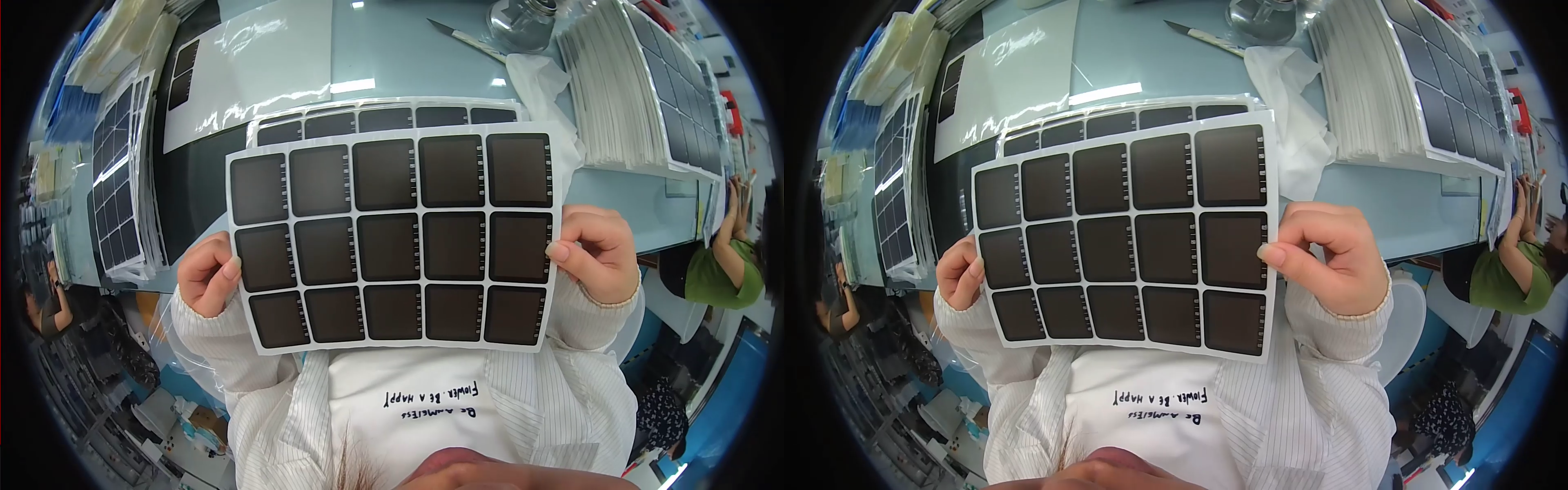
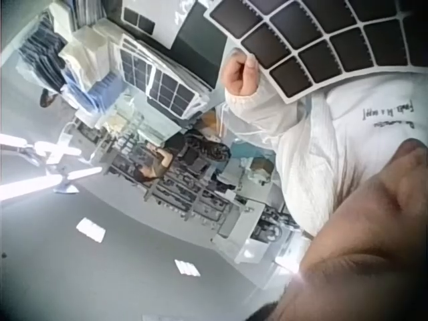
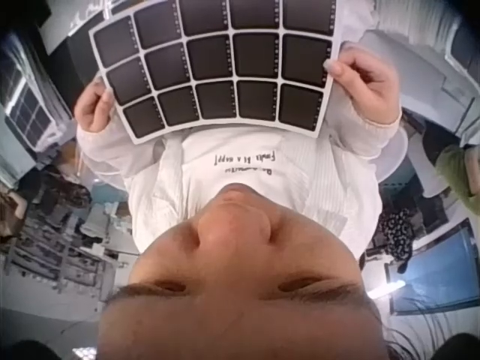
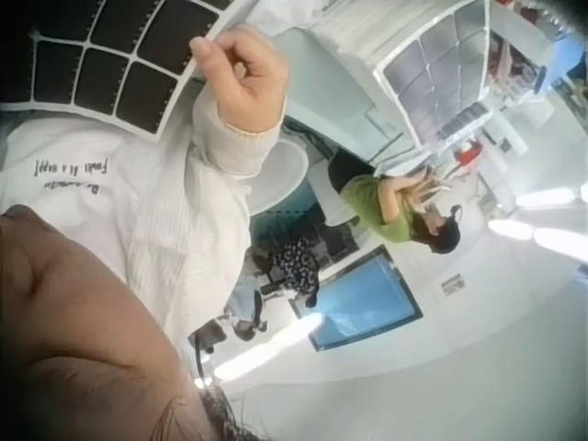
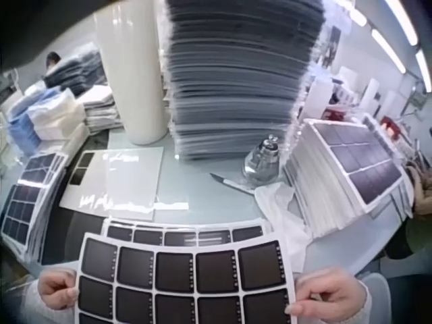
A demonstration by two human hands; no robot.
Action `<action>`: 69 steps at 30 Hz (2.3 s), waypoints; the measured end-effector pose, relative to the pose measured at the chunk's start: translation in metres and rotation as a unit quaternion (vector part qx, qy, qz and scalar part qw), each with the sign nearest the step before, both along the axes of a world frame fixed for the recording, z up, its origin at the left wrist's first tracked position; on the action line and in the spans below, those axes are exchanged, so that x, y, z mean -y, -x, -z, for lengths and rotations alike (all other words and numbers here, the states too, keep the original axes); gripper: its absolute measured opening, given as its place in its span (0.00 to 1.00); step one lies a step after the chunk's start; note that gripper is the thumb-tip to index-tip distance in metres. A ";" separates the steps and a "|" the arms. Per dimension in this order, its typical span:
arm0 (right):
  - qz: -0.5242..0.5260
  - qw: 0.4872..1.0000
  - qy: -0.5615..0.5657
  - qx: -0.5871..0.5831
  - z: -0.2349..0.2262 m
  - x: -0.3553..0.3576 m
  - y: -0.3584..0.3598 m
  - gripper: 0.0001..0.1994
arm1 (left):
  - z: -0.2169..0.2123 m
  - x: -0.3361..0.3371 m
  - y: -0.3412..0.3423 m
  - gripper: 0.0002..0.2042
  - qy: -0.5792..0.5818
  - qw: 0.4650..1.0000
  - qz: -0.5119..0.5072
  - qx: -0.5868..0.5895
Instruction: The recorder is inspecting and cleaning small solar panels at a production workstation.
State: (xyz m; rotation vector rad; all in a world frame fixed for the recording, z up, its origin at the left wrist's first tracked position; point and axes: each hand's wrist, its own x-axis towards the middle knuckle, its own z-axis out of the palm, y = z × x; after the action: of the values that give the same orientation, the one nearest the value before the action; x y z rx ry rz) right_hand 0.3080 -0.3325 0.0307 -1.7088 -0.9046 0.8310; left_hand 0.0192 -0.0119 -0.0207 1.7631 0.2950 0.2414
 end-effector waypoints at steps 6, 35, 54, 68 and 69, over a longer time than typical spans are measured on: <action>-0.006 1.000 -0.008 0.007 0.002 -0.001 0.000 0.08 | 0.002 -0.005 0.000 0.10 -0.003 1.000 0.017 0.007; 0.131 0.975 -0.070 -0.168 0.005 0.000 0.004 0.10 | -0.004 0.015 -0.021 0.10 0.132 0.990 -0.043 0.000; 0.175 0.961 -0.114 -0.178 0.011 0.003 -0.001 0.10 | 0.003 0.019 -0.025 0.09 0.150 0.987 -0.059 -0.017; 0.204 0.952 -0.096 -0.208 0.013 0.002 -0.007 0.10 | 0.001 0.023 -0.037 0.11 0.187 0.974 -0.122 -0.035; 0.204 0.950 -0.099 -0.214 0.014 0.003 -0.007 0.10 | 0.001 0.024 -0.037 0.11 0.188 0.974 -0.123 -0.029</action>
State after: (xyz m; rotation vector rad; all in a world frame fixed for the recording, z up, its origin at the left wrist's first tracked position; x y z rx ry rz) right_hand 0.3154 -0.3354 0.0168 -1.3948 -0.3091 0.7581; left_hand 0.0565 -0.0355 -0.0213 1.3599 0.5647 0.2916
